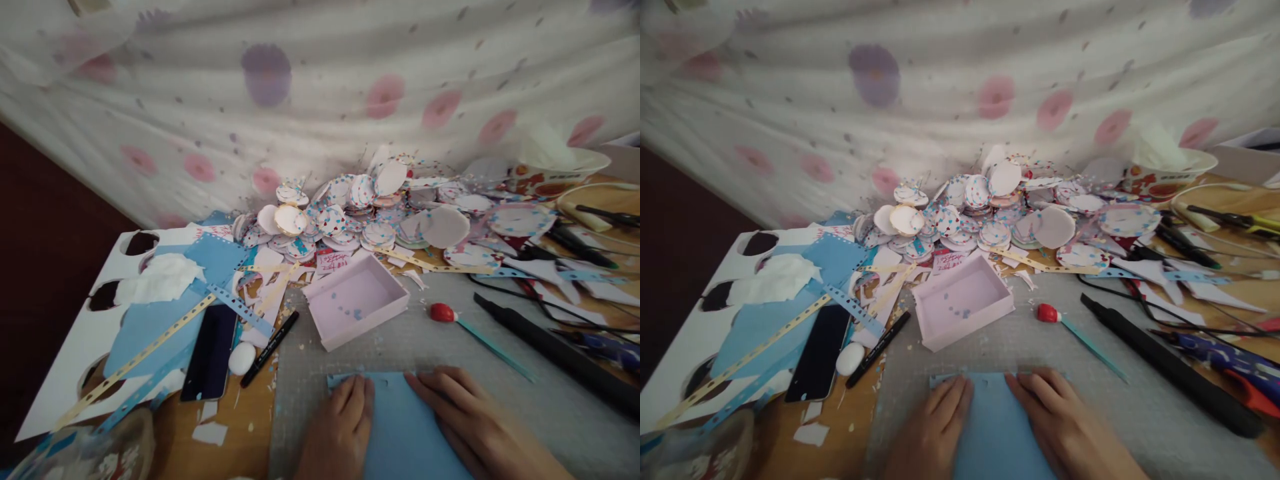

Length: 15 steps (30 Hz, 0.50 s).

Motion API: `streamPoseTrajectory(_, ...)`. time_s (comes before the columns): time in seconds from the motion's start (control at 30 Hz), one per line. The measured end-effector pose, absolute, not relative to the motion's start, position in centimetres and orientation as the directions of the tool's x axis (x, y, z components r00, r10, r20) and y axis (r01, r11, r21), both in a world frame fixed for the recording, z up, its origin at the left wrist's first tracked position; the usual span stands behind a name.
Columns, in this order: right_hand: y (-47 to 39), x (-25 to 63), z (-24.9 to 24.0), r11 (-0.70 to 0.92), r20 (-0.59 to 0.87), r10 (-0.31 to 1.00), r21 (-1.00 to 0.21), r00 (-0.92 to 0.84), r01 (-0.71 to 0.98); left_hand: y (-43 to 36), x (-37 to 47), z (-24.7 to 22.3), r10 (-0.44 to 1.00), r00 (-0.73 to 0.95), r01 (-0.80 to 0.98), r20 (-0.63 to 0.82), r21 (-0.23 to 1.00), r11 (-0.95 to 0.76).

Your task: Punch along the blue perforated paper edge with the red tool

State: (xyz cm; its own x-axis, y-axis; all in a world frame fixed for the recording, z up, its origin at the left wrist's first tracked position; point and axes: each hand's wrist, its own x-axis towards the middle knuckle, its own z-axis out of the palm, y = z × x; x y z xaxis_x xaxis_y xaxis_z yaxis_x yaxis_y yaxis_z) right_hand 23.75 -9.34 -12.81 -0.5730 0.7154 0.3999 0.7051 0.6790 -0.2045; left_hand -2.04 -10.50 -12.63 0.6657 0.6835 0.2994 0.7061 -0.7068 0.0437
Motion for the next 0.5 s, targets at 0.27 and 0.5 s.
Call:
streamPoseTrajectory(0.27, -10.6, 21.6, -13.3, 0.627, 0.426, 0.705, -0.002, -0.567, 0.779, -10.8, 2.2, -13.8, 0.776, 0.491, 0.845, 0.396, -0.001, -0.534)
streamPoseTrajectory(0.5, -10.9, 22.2, -14.3, 0.624, 0.428, 0.724, -0.07, -0.541, 0.779, -10.8, 1.2, -14.6, 0.748, 0.559, 0.803, 0.358, -0.009, -0.595)
